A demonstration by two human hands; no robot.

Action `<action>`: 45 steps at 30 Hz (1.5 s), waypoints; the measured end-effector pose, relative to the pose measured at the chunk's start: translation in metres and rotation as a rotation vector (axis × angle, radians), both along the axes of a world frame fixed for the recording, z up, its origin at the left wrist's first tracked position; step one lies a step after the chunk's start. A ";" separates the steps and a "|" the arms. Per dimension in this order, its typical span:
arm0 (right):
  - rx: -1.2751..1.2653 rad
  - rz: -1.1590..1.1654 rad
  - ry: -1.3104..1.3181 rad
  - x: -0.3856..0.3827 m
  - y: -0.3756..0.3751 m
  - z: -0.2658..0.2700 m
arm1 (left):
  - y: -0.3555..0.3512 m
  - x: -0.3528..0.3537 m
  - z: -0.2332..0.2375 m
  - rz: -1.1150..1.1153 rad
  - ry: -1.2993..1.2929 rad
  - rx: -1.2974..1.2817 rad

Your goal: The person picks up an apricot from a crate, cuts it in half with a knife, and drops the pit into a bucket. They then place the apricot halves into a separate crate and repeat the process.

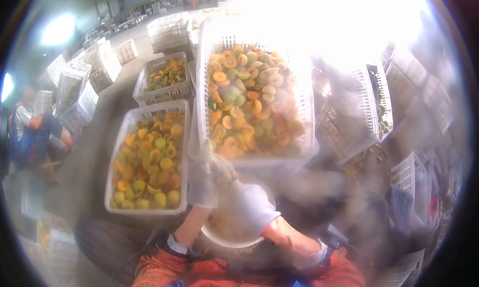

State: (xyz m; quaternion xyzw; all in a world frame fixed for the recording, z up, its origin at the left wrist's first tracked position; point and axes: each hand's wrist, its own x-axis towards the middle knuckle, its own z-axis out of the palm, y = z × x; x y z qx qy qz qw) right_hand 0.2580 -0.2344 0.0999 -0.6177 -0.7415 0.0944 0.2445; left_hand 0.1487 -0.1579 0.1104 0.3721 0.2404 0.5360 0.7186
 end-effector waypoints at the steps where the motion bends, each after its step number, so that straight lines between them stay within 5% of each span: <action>1: -0.060 0.162 0.053 0.019 0.007 -0.018 | 0.001 0.000 0.003 0.004 0.055 -0.057; 2: -0.122 0.322 0.107 0.029 0.010 -0.027 | 0.000 0.000 0.004 0.007 0.111 -0.115; 4: -0.580 0.186 0.315 0.032 0.010 0.009 | 0.015 0.007 -0.036 -0.111 -0.091 -0.250; 6: -0.392 0.400 0.111 0.054 0.013 -0.013 | 0.040 0.016 -0.109 -0.227 -0.295 -0.387; 7: -0.215 0.496 0.020 0.066 0.015 -0.038 | 0.058 0.018 -0.155 -0.473 -0.506 -0.732; 9: -0.380 0.553 -0.198 0.077 0.008 -0.032 | 0.061 0.008 -0.160 -0.728 -0.704 -1.080; 10: -0.550 0.609 -0.415 0.078 0.005 -0.031 | 0.042 -0.006 -0.124 -0.510 -0.412 -0.372; 12: -0.858 0.647 -0.577 0.071 -0.011 -0.036 | 0.032 -0.034 -0.074 -0.264 -0.097 0.311; 14: -0.912 0.543 -0.485 0.079 -0.013 -0.042 | 0.069 -0.061 -0.026 -0.144 -0.367 0.086; 16: -0.395 0.470 -0.327 0.110 0.014 -0.068 | 0.090 -0.094 -0.025 -0.083 -0.494 -0.032; 18: -0.385 0.091 -0.041 0.090 0.048 -0.007 | 0.105 -0.105 -0.035 0.054 -0.641 -0.334; 21: -0.029 -0.193 -0.033 0.105 0.121 -0.045 | 0.082 -0.075 -0.011 0.255 -0.694 -0.575; 26: -0.116 -0.663 0.014 0.098 0.184 -0.089 | 0.073 -0.034 -0.052 -0.115 -0.823 -0.691; 30: 0.199 -0.507 0.145 0.070 0.181 -0.101 | 0.058 -0.019 -0.049 -0.172 -0.704 -0.708; 36: 0.145 -0.507 -0.018 0.040 0.157 -0.057 | 0.058 -0.016 -0.064 -0.211 -0.721 -0.684; 38: 0.089 -0.408 0.126 0.055 0.153 -0.051 | 0.059 -0.016 -0.067 -0.181 -0.714 -0.656; 39: -0.025 -0.493 0.563 0.065 0.149 -0.051 | 0.058 -0.017 -0.068 -0.149 -0.705 -0.638; 40: -0.172 -0.376 0.605 0.088 0.151 -0.061 | 0.057 -0.019 -0.065 -0.147 -0.705 -0.643; 41: 0.244 -0.024 -0.124 0.120 0.140 -0.074 | 0.058 -0.022 -0.060 -0.099 -0.712 -0.679; 43: -0.017 0.196 -0.292 0.112 0.099 -0.029 | 0.064 -0.029 -0.060 -0.050 -0.716 -0.716; 44: -0.649 0.027 0.293 0.077 0.072 0.028 | 0.073 -0.032 -0.066 -0.024 -0.735 -0.689; 45: -0.591 -0.206 0.238 0.076 0.080 0.023 | 0.075 -0.033 -0.067 0.001 -0.754 -0.662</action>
